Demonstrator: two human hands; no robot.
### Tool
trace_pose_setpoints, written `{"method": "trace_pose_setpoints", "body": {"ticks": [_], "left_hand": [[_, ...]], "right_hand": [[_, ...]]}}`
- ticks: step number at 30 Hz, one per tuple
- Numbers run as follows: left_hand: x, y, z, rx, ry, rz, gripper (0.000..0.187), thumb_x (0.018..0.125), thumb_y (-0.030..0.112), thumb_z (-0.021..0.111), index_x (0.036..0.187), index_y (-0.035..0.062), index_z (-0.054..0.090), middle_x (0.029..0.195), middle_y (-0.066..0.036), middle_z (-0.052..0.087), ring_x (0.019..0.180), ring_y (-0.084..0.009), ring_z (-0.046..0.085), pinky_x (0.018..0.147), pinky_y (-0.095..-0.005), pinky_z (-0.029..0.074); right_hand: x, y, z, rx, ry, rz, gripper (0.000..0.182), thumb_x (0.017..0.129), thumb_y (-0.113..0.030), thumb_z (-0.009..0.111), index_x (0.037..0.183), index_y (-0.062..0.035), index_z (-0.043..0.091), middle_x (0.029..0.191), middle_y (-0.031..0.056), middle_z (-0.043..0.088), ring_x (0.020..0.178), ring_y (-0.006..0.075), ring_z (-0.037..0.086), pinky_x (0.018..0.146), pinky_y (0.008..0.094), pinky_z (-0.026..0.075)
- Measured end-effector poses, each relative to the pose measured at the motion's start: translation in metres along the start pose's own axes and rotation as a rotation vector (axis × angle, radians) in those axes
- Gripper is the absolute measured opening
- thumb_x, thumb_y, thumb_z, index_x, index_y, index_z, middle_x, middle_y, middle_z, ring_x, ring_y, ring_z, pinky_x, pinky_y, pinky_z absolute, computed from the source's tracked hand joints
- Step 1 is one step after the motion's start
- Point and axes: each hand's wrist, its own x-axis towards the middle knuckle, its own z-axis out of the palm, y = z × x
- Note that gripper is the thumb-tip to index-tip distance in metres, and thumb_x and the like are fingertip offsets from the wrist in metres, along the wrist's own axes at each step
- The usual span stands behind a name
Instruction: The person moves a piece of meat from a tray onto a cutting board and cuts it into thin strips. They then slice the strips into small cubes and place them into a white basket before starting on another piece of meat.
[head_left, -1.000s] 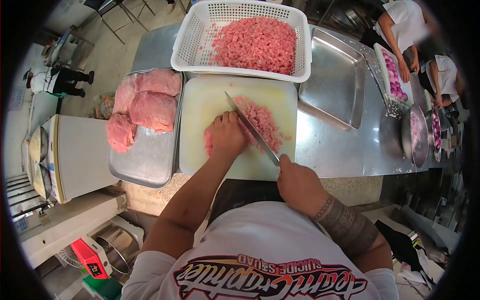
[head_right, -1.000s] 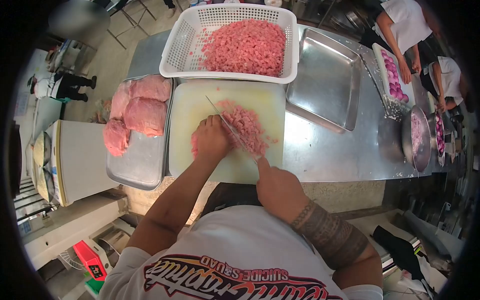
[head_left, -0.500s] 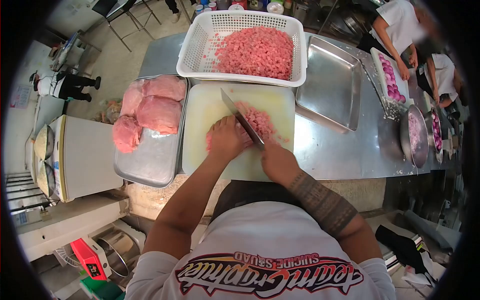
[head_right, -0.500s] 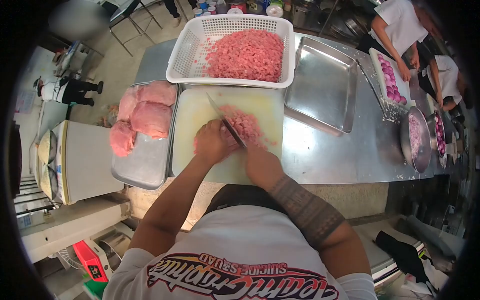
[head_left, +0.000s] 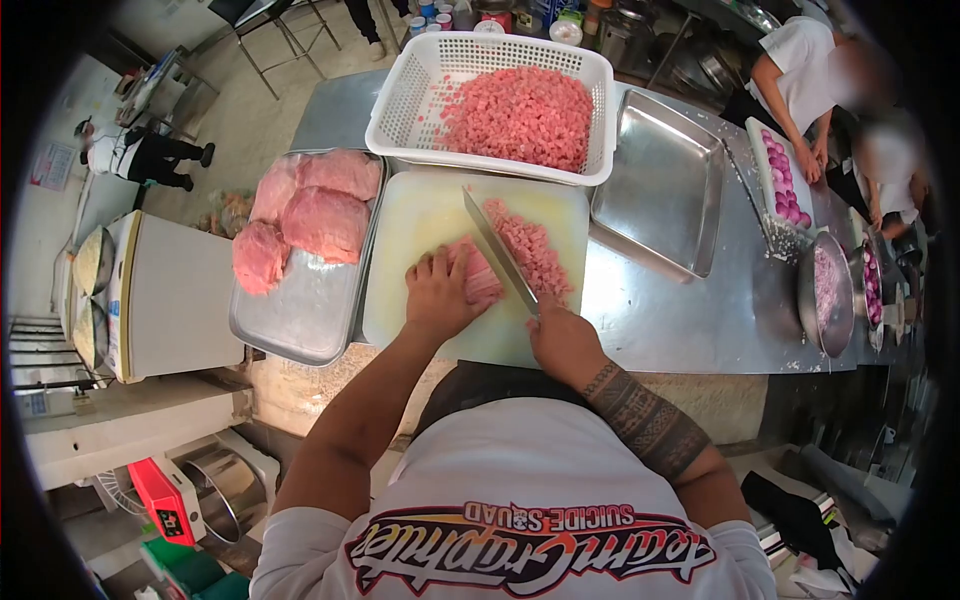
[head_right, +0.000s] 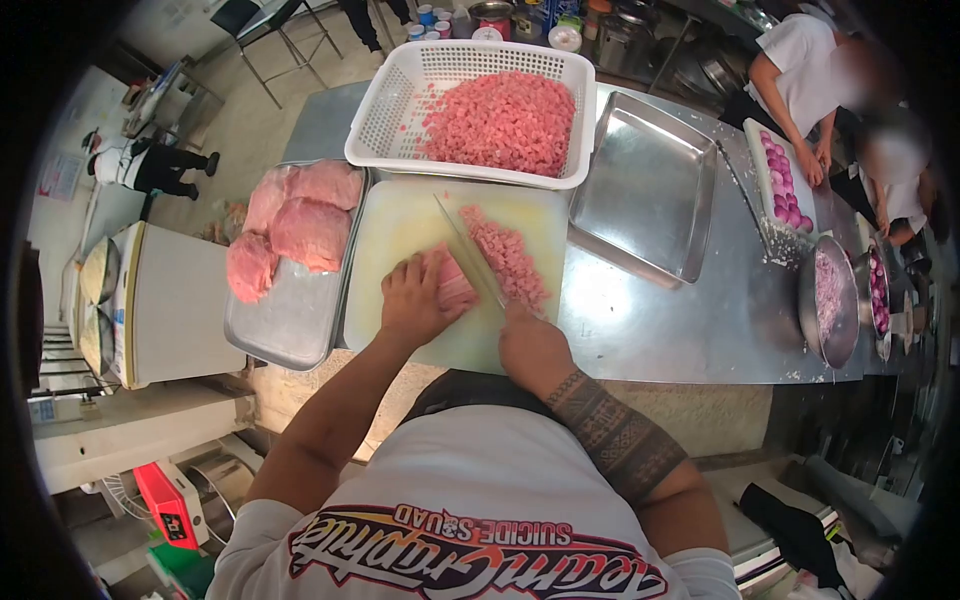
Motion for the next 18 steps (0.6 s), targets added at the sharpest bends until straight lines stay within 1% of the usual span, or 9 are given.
{"method": "trace_pose_setpoints", "body": {"ticks": [3,6,9,12,14,15,18], "left_hand": [[-0.005,0.004,0.002,-0.003,0.033,-0.064,0.104,0.077,0.063,0.082,0.157,0.0111,0.042,0.144,-0.021,0.051,0.13,-0.0419,0.052,0.106,-0.0573,0.042],[0.002,0.004,0.016,0.026,0.091,-0.223,0.104,0.078,0.064,0.081,0.157,0.0109,0.04,0.142,-0.022,0.052,0.13,-0.0421,0.053,0.106,-0.0575,0.042],[0.021,-0.006,0.001,0.025,0.035,-0.323,0.104,0.078,0.065,0.08,0.157,0.009,0.041,0.141,-0.022,0.053,0.13,-0.0423,0.053,0.104,-0.0576,0.043],[0.017,-0.009,-0.016,-0.047,0.017,-0.26,0.093,0.085,0.061,0.076,0.154,0.007,0.044,0.142,-0.025,0.053,0.13,-0.0441,0.053,0.103,-0.0597,0.044],[0.022,-0.022,0.022,0.071,0.225,-0.25,0.082,0.092,0.058,0.069,0.152,0.007,0.048,0.14,-0.025,0.055,0.126,-0.0434,0.055,0.104,-0.0591,0.043],[0.027,-0.022,0.022,0.131,0.326,-0.242,0.077,0.095,0.057,0.066,0.151,0.007,0.05,0.14,-0.025,0.056,0.124,-0.043,0.056,0.104,-0.0587,0.042],[0.041,-0.016,0.02,-0.17,0.067,-0.34,0.067,0.101,0.049,0.059,0.149,0.0032,0.049,0.143,-0.023,0.055,0.126,-0.0418,0.055,0.108,-0.0562,0.041]], "right_hand": [[0.003,-0.001,-0.003,-0.011,-0.052,0.024,0.024,0.099,-0.015,0.054,0.115,0.0027,0.053,0.097,0.0275,0.073,0.088,0.0439,0.073,0.076,0.0548,0.059],[0.002,-0.004,-0.01,-0.022,-0.101,0.063,0.025,0.099,-0.016,0.054,0.114,0.0034,0.053,0.096,0.0282,0.073,0.09,0.0449,0.073,0.077,0.0553,0.058],[-0.003,0.002,-0.006,0.019,-0.059,0.017,0.027,0.1,-0.017,0.054,0.116,0.0046,0.052,0.097,0.0287,0.073,0.093,0.0462,0.072,0.08,0.056,0.057],[-0.002,0.0,-0.013,0.017,-0.112,0.042,0.031,0.101,-0.019,0.055,0.119,0.0052,0.051,0.097,0.0286,0.073,0.095,0.0468,0.071,0.082,0.0565,0.056],[-0.001,-0.001,-0.02,0.004,-0.133,0.027,0.031,0.102,-0.02,0.055,0.12,0.0053,0.051,0.098,0.0289,0.072,0.095,0.0467,0.072,0.083,0.0568,0.056],[0.0,-0.002,-0.022,0.0,-0.143,0.022,0.032,0.102,-0.02,0.055,0.121,0.0053,0.051,0.099,0.029,0.072,0.095,0.0467,0.072,0.083,0.057,0.056],[0.002,-0.003,-0.027,-0.033,-0.218,0.031,0.031,0.105,-0.022,0.053,0.121,0.0046,0.051,0.098,0.029,0.072,0.095,0.0466,0.072,0.083,0.057,0.056]]}}
